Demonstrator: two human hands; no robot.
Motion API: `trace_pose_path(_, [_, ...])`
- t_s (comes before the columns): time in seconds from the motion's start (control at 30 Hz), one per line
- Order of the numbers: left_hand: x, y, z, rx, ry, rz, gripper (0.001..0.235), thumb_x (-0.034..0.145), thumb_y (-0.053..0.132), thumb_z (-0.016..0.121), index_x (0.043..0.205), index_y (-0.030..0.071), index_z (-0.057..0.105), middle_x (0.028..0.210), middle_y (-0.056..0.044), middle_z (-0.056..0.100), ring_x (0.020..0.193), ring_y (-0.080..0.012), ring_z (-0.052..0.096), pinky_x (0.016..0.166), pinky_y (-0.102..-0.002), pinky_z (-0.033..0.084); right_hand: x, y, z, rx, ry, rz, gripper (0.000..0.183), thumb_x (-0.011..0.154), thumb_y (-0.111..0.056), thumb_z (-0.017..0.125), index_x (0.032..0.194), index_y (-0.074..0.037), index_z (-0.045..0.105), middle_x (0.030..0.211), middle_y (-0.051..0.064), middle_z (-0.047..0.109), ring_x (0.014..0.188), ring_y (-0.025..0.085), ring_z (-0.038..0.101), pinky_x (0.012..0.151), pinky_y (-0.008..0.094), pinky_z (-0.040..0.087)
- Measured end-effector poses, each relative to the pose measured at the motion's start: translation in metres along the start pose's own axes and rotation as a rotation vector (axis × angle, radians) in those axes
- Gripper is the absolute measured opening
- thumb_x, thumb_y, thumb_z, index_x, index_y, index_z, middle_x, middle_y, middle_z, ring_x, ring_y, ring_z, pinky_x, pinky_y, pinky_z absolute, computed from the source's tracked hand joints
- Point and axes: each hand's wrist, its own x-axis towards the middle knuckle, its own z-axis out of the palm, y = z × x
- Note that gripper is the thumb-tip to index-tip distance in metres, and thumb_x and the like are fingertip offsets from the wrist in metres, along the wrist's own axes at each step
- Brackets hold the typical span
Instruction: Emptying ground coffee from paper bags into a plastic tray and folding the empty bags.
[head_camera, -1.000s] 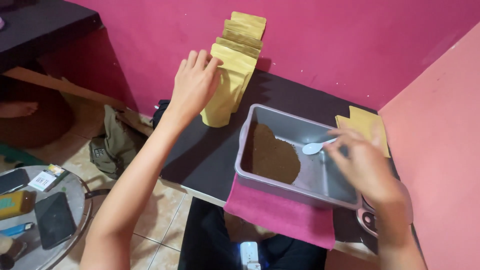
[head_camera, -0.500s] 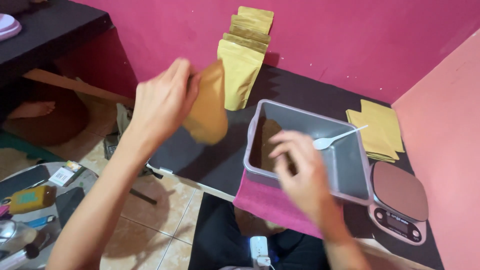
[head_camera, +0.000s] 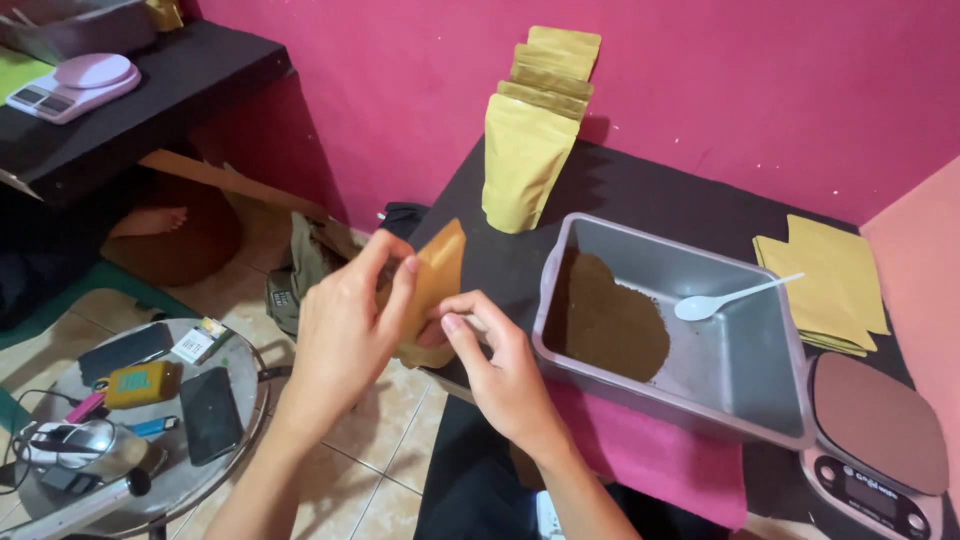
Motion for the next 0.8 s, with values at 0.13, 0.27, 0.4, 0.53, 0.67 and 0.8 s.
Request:
trace_pose_path(0.13, [-0.010,0.006,-0.011,-0.189,-0.192,-0.150,0.020,0.102,0.032,0.051,0.105,0.016,0.062,0.090,-0.015,0.080,0.092,-0.0443,0.074,0.073,-0.056,0.057,-0.004,-0.008,-0.005,-0.005,-0.041,0.059,0.019,0.105,-0.021,0.057,0.105,-0.007,0.071,0.089,0.010,0.078,0.088,0.018,0.071,0.090,0.039,0.058])
trace_pose_path(0.27, [-0.012,0.015,-0.021,-0.269,-0.349,-0.198,0.019,0.098,0.030,0.054,0.100,0.015,0.065,0.092,-0.011,0.084,0.092,-0.0319,0.080,0.076,-0.048,0.062,-0.007,-0.008,-0.014,-0.009,-0.058,0.082,0.023,0.106,-0.023,0.054,0.099,-0.007,0.070,0.086,0.009,0.077,0.089,0.018,0.072,0.091,0.038,0.057])
trace_pose_path(0.4, [-0.013,0.008,-0.018,-0.191,-0.385,-0.021,0.017,0.100,0.026,0.054,0.093,0.012,0.061,0.088,-0.018,0.073,0.087,-0.0411,0.073,0.067,-0.051,0.060,-0.011,-0.015,-0.017,-0.058,-0.067,0.051,0.029,0.108,-0.024,0.049,0.097,-0.007,0.069,0.084,0.011,0.077,0.089,0.021,0.073,0.092,0.040,0.057])
trace_pose_path(0.53, [-0.013,0.014,-0.016,-0.343,-0.433,0.068,0.020,0.100,0.023,0.058,0.085,0.010,0.057,0.085,-0.011,0.066,0.082,-0.0274,0.073,0.064,-0.039,0.063,-0.015,-0.014,-0.021,-0.070,-0.089,0.037,0.036,0.111,-0.027,0.042,0.094,-0.007,0.067,0.085,0.011,0.075,0.091,0.020,0.070,0.094,0.040,0.055])
trace_pose_path(0.67, [-0.017,0.002,0.004,-0.535,-0.447,0.211,0.029,0.103,0.031,0.058,0.079,0.015,0.057,0.089,0.003,0.058,0.079,-0.0090,0.054,0.072,-0.025,0.043,-0.020,-0.015,-0.023,-0.041,-0.106,0.091,0.032,0.110,-0.030,0.043,0.086,-0.011,0.053,0.083,-0.003,0.048,0.082,0.008,0.047,0.081,0.028,0.041])
trace_pose_path(0.8, [-0.018,0.007,0.014,-0.643,-0.561,0.183,0.027,0.104,0.023,0.061,0.081,0.015,0.050,0.087,0.003,0.049,0.075,-0.0092,0.045,0.064,-0.026,0.037,-0.021,-0.015,-0.025,-0.026,-0.045,0.088,0.028,0.106,-0.029,0.051,0.088,-0.011,0.061,0.083,-0.004,0.056,0.083,0.007,0.051,0.077,0.027,0.043])
